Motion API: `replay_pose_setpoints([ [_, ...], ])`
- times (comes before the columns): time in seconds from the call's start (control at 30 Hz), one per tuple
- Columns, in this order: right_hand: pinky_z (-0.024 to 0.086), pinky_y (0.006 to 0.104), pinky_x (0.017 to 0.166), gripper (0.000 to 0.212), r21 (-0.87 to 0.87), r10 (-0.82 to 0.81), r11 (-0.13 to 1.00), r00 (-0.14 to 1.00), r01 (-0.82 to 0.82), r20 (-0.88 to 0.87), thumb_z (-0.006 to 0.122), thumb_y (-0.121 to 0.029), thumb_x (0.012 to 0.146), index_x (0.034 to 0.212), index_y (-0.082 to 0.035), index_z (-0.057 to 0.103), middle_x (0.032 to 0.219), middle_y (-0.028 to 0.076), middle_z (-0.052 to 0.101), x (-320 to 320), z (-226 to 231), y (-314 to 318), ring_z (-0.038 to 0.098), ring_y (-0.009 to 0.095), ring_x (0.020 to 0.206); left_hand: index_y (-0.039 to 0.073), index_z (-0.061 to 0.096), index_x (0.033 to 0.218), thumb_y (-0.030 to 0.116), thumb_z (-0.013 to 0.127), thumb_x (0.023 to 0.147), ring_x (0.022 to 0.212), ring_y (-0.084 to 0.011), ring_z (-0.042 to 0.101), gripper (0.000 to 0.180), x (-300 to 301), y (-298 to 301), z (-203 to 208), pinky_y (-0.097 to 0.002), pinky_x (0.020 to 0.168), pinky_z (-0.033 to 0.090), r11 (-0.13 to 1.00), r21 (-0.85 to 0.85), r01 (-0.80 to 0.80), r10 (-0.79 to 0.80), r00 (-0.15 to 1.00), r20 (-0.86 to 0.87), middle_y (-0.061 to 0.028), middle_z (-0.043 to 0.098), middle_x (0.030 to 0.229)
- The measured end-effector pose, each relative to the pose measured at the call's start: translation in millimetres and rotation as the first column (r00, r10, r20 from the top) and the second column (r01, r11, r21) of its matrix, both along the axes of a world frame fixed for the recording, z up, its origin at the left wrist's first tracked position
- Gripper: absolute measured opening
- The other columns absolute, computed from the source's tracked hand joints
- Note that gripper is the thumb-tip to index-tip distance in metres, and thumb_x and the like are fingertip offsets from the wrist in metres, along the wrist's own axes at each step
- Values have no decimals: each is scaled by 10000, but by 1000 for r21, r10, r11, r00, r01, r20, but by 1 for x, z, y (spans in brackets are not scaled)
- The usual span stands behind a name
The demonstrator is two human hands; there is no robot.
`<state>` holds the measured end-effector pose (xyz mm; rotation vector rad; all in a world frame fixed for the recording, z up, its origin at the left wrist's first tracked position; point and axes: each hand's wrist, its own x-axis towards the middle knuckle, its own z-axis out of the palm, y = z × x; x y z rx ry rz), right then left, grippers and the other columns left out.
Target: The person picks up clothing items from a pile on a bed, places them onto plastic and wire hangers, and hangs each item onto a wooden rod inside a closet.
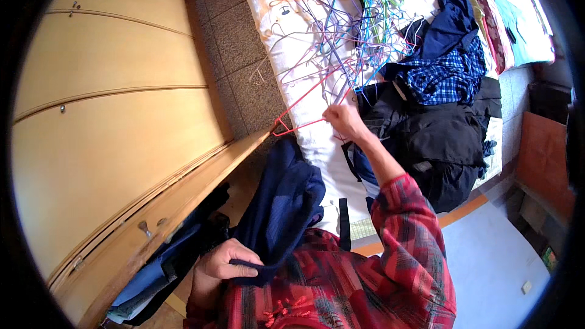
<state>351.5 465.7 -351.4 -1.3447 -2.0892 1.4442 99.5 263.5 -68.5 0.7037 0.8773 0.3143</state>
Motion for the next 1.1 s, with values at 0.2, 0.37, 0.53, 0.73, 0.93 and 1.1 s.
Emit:
replay_pose_setpoints([
  [0.2, 465, 451, 733, 151, 341, -33, 938, 960, -66, 278, 465, -95, 801, 828, -10, 588, 918, 207, 558, -65, -64, 108, 554, 378, 880, -69, 627, 781, 67, 623, 717, 655, -246, 635, 151, -5, -3, -8, -281, 583, 453, 995, -77, -68, 63, 996, -63, -164, 637, 723],
  [0.37, 415, 428, 846, 200, 579, -114, 788, 874, -211, 473, 478, -75, 784, 946, -51, 592, 990, 126, 549, -99, -105, 170, 511, 296, 980, -70, 618, 903, 35, 618, 784, 792, -264, 648, 159, -14, -13, -26, -294, 682, 478, 998, -8, -58, 58, 998, 10, -171, 652, 855],
  [0.53, 386, 432, 856, 249, 523, -199, 800, 692, -294, 694, 472, -180, 834, 1041, -89, 576, 1024, 93, 570, -92, -117, 211, 523, 263, 1022, -72, 611, 936, 31, 621, 780, 841, -272, 642, 187, -23, -20, -34, -304, 720, 480, 991, -87, -105, 104, 995, -7, -177, 648, 910],
  [0.73, 400, 392, 844, 167, 429, -94, 866, 759, -257, 644, 505, -100, 788, 920, -98, 607, 971, 94, 557, -83, -122, 208, 519, 275, 991, -88, 607, 912, 4, 620, 771, 829, -265, 643, 170, -23, -20, -36, -298, 725, 479, 977, -34, -211, 210, 977, -38, -180, 648, 888],
  [0.93, 420, 381, 772, 143, 635, -161, 728, 837, -257, 524, 491, -100, 768, 864, -80, 595, 928, 84, 548, -31, -122, 190, 511, 260, 936, -79, 610, 886, 19, 621, 771, 783, -268, 640, 151, -21, -7, -37, -295, 688, 473, 975, -61, -212, 212, 977, -13, -166, 642, 831],
  [1.1, 451, 399, 706, 198, 647, -243, 759, 895, -65, 375, 494, -14, 721, 895, -79, 563, 898, 103, 525, 32, -80, 159, 526, 312, 892, -59, 616, 864, 59, 617, 789, 759, -256, 641, 139, -14, 11, -30, -294, 666, 468, 978, 143, -149, 167, 978, -125, -148, 642, 808],
])
